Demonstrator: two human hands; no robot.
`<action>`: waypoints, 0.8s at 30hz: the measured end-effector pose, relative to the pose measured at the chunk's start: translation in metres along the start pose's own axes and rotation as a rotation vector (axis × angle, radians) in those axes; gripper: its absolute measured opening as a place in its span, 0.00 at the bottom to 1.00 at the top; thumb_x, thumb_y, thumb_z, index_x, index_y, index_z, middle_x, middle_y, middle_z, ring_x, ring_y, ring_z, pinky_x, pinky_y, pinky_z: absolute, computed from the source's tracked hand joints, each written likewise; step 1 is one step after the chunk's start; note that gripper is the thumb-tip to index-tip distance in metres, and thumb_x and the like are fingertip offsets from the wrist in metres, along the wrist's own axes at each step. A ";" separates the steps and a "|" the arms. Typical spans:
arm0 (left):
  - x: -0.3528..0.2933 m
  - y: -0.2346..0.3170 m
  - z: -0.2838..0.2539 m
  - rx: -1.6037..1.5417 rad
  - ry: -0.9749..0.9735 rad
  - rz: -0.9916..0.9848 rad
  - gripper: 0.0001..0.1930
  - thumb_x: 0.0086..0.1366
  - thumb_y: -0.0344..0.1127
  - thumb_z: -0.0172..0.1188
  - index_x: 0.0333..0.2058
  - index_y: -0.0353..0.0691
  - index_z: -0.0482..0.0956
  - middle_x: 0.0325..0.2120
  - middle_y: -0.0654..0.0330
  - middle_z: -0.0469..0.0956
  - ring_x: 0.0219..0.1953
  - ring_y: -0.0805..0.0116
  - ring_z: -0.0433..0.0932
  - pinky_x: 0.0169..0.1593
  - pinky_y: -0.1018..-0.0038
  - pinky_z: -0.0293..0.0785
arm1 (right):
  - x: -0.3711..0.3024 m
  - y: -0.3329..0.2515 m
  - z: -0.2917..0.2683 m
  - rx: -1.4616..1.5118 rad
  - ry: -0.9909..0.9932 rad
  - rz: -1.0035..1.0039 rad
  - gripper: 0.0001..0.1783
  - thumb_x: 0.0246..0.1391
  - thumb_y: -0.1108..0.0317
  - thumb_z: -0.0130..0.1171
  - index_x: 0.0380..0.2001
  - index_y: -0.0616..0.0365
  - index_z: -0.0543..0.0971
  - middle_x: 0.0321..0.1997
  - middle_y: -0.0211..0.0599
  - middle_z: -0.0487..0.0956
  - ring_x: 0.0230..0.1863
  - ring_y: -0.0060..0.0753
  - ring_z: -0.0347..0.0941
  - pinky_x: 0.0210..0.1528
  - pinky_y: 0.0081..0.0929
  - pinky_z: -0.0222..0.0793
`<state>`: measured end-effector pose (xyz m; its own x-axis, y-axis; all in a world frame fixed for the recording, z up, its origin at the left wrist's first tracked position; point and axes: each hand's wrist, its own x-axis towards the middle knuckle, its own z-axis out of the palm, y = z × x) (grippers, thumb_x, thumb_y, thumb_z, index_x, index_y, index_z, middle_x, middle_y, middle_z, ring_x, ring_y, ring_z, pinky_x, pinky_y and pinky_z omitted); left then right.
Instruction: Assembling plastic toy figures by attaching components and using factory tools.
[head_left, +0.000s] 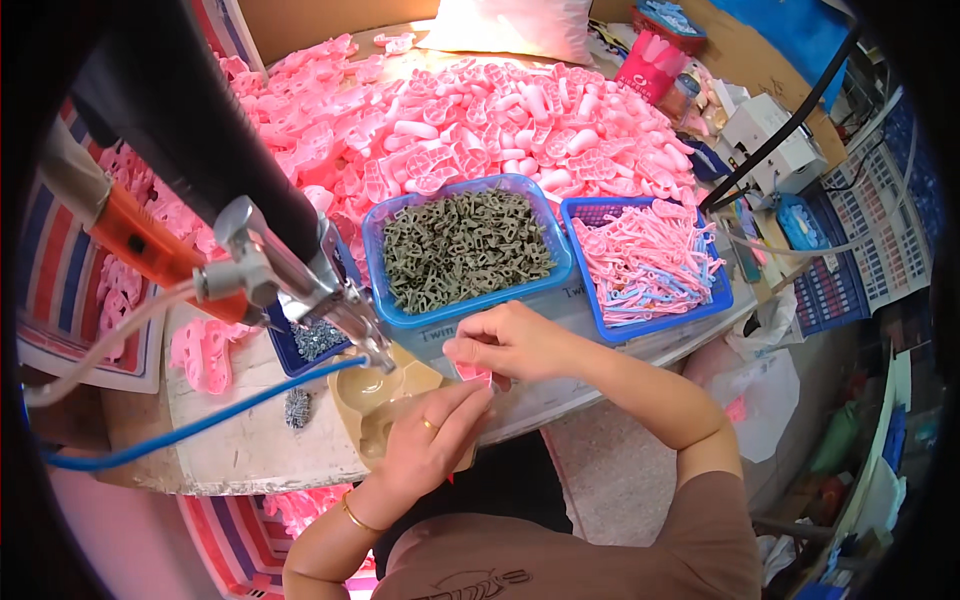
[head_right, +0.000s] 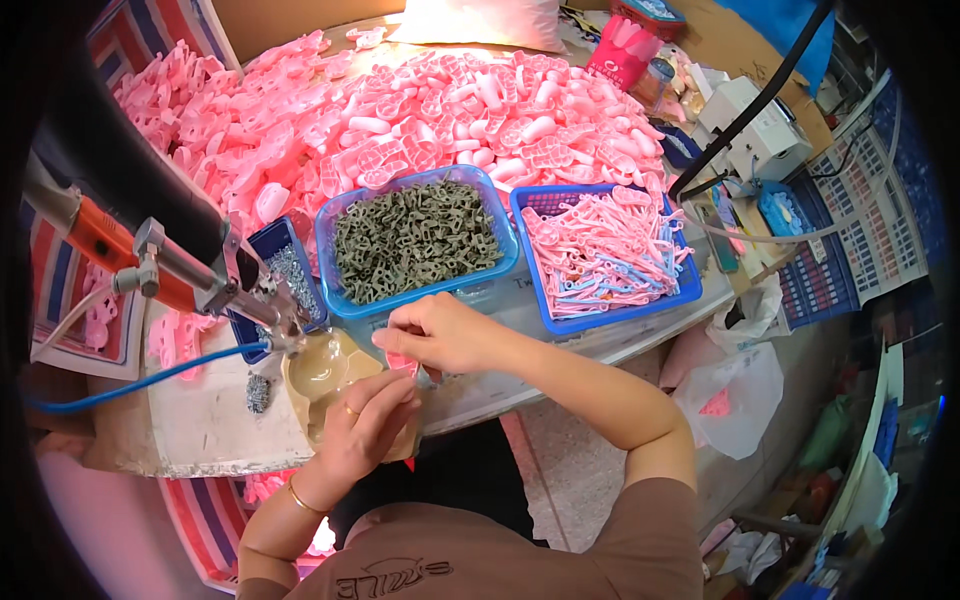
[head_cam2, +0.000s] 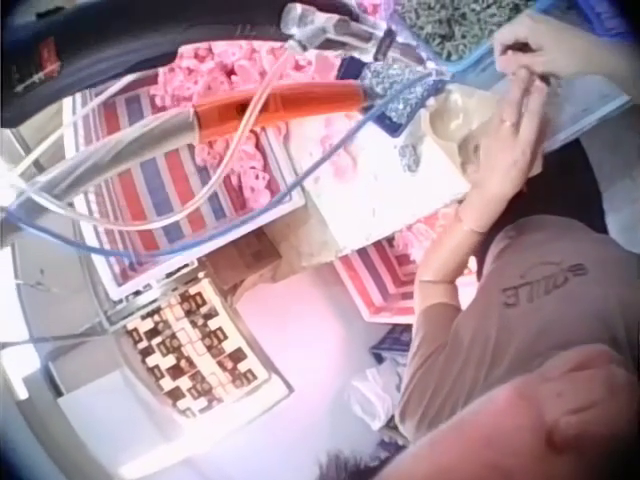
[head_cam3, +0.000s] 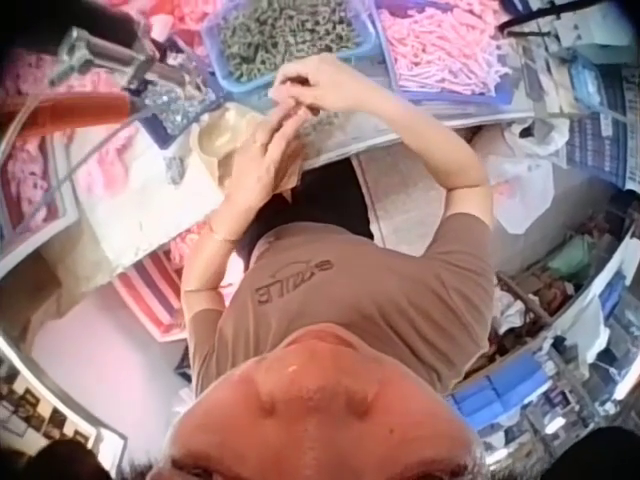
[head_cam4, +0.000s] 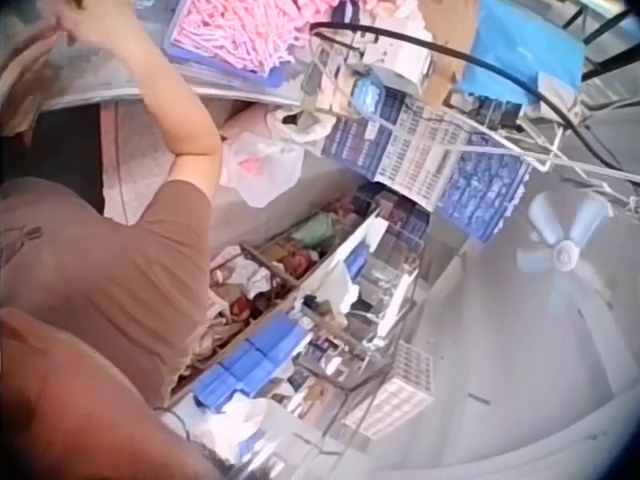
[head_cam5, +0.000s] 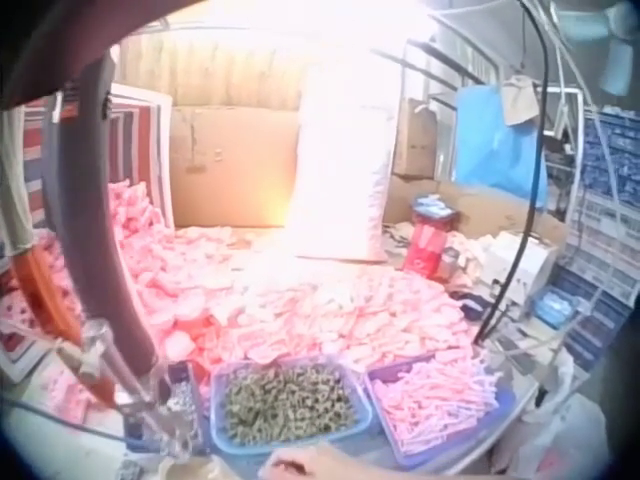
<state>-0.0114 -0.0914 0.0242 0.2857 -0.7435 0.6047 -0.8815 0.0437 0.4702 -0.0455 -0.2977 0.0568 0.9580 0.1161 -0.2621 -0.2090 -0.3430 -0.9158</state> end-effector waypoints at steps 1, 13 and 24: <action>-0.001 0.000 -0.002 -0.004 0.004 -0.001 0.24 0.54 0.24 0.70 0.51 0.37 0.76 0.46 0.53 0.78 0.40 0.55 0.81 0.40 0.66 0.81 | 0.003 -0.002 -0.002 0.024 -0.010 0.019 0.26 0.65 0.50 0.54 0.24 0.63 0.78 0.19 0.35 0.78 0.20 0.24 0.78 0.21 0.27 0.70; -0.038 0.008 -0.022 0.020 0.006 -0.123 0.20 0.53 0.21 0.70 0.46 0.36 0.78 0.41 0.52 0.81 0.36 0.56 0.82 0.38 0.68 0.80 | 0.229 0.012 -0.133 -1.100 0.912 -0.289 0.10 0.51 0.67 0.62 0.38 0.53 0.82 0.44 0.45 0.78 0.46 0.49 0.78 0.46 0.44 0.76; -0.083 0.009 -0.030 0.195 -0.158 -0.033 0.17 0.52 0.26 0.68 0.43 0.42 0.82 0.45 0.61 0.82 0.46 0.62 0.81 0.42 0.71 0.81 | 0.183 -0.030 -0.126 -0.846 0.715 -0.061 0.16 0.61 0.61 0.56 0.47 0.59 0.80 0.45 0.45 0.81 0.43 0.35 0.79 0.46 0.35 0.76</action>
<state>-0.0315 -0.0098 -0.0029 0.2668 -0.8382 0.4757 -0.9330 -0.1009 0.3455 0.1605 -0.3837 0.0752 0.9115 -0.3166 0.2625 -0.2172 -0.9126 -0.3465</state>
